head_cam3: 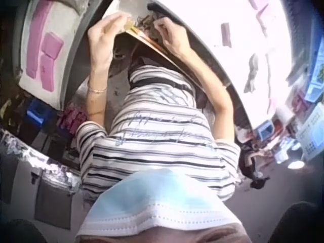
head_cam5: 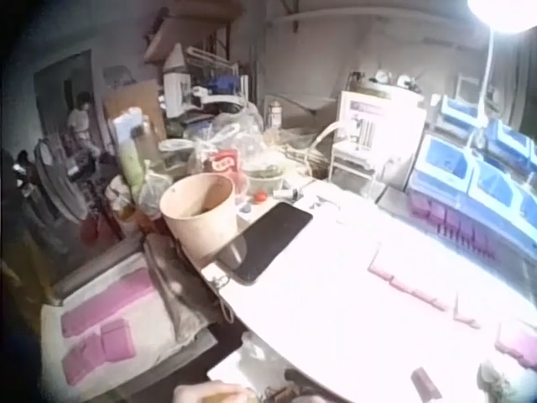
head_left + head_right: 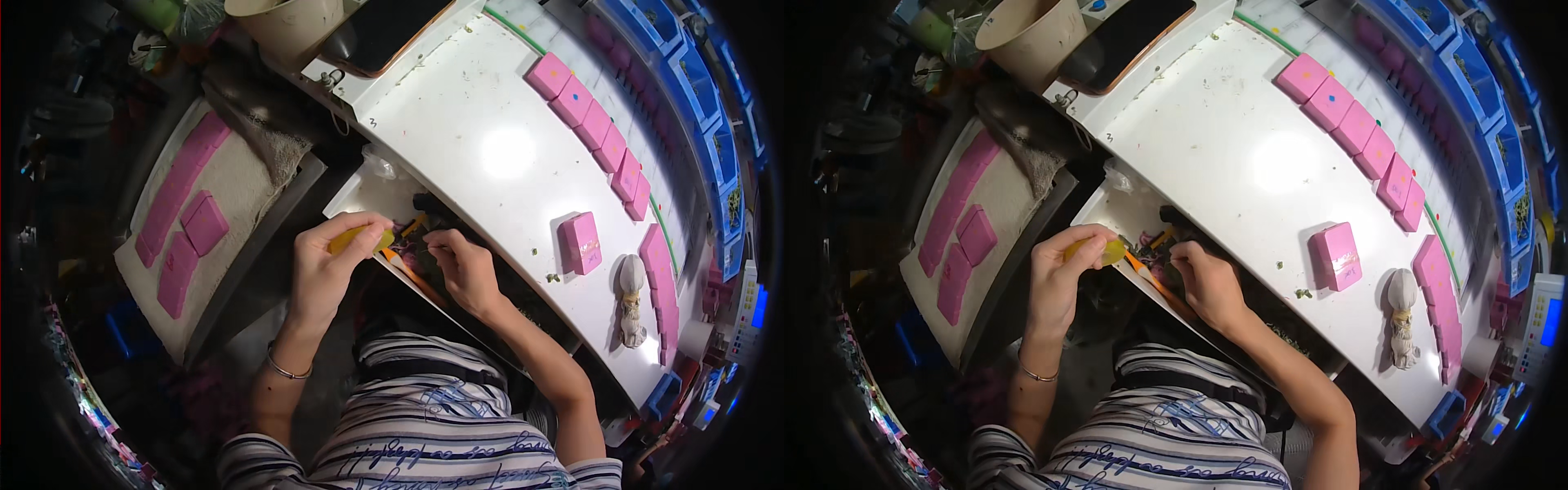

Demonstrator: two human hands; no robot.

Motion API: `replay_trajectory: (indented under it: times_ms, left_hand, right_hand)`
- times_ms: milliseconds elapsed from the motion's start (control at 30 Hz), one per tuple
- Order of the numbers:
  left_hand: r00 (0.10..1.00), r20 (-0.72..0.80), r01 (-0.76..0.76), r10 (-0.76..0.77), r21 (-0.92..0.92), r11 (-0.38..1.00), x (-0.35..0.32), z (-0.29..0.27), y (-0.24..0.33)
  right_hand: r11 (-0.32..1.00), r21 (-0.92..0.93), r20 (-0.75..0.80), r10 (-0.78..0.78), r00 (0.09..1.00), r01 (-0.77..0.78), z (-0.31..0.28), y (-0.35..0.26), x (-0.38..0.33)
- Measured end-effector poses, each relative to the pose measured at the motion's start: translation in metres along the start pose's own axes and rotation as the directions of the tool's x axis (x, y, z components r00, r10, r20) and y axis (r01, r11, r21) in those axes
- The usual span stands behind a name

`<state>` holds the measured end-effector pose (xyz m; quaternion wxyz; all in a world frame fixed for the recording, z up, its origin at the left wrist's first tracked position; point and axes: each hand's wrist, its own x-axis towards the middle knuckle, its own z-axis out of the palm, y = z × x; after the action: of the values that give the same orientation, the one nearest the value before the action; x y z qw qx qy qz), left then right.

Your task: Assembling small components by inserting metallic wires into pink molds and placing them on a tray.

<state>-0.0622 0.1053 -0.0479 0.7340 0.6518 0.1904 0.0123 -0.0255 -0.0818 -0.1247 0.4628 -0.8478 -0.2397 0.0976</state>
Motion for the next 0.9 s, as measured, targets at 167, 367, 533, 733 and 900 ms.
replay_trajectory:
  times_ms: [167, 367, 533, 733, 900]
  left_hand:
    - [0.999, 0.026, -0.035, 0.036, -0.037, 0.999, 0.0, 0.0, -0.007]
    - [1.0, 0.015, 0.001, 0.0, -0.076, 0.997, -0.002, -0.002, -0.009]
    - [1.0, 0.021, -0.014, 0.015, -0.072, 0.997, -0.002, -0.001, -0.011]
    - [0.995, 0.065, -0.07, 0.07, -0.001, 0.998, -0.004, 0.004, -0.002]
    - [0.957, 0.096, -0.282, 0.272, 0.12, 0.952, -0.006, 0.011, 0.011]
  right_hand:
    - [0.88, -0.473, 0.156, 0.139, 0.978, -0.05, -0.007, -0.013, 0.001]
    - [0.943, -0.302, 0.039, -0.134, 0.99, 0.14, 0.006, -0.011, -0.001]
    - [0.917, -0.354, 0.137, -0.144, 0.98, 0.184, 0.021, -0.006, 0.0]
    - [0.921, -0.365, 0.289, -0.028, 0.957, 0.137, 0.012, -0.019, 0.008]
    - [0.982, -0.089, -0.053, -0.174, 0.983, 0.168, -0.035, -0.066, 0.009]
